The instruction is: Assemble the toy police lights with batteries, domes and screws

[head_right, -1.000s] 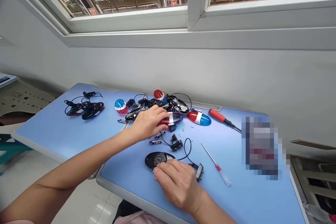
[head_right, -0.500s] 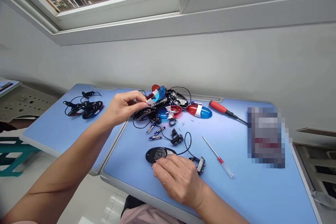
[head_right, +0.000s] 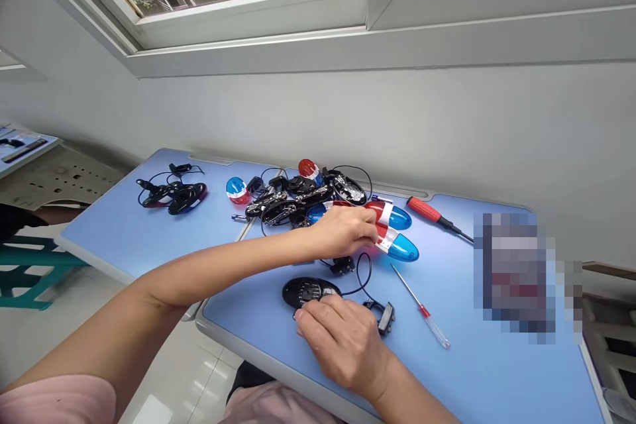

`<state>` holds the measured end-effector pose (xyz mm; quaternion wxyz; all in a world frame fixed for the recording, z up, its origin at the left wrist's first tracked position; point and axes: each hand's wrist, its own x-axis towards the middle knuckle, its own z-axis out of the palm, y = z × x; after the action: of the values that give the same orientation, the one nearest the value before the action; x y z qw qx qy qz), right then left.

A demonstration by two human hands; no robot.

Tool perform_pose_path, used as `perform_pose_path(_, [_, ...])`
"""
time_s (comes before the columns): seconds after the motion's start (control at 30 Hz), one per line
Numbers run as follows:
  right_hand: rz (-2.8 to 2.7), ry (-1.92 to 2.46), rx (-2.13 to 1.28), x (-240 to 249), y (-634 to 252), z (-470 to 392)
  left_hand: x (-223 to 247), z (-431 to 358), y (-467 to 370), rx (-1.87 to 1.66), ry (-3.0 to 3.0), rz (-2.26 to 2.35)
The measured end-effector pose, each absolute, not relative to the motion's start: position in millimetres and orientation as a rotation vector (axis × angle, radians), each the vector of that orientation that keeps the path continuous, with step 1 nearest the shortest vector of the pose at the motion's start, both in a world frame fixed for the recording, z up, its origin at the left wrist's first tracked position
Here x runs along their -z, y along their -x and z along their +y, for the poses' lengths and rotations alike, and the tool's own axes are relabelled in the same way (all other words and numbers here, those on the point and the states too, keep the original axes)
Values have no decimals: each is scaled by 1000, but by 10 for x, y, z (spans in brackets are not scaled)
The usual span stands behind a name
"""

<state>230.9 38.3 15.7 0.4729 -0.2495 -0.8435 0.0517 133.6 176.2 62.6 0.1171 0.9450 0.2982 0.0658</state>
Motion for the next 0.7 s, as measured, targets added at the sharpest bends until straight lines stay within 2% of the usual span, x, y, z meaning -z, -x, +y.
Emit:
perform_pose_path(0.2, [-2060, 612, -149, -176, -2319, 371, -703, 1812, -1232, -83, -2853, 808])
perform_pose_path(0.37, [-2034, 615, -138, -168, -2309, 366, -917, 2029, -757, -20, -3041, 1022])
perform_pose_path(0.5, [-2044, 612, -159, -156, -2301, 374, -861, 2120, -638, 259, -3219, 783])
perform_pose_path(0.7, [-2041, 613, -152, -183, -2307, 381, -736, 2179, -740, 444, -3302, 544])
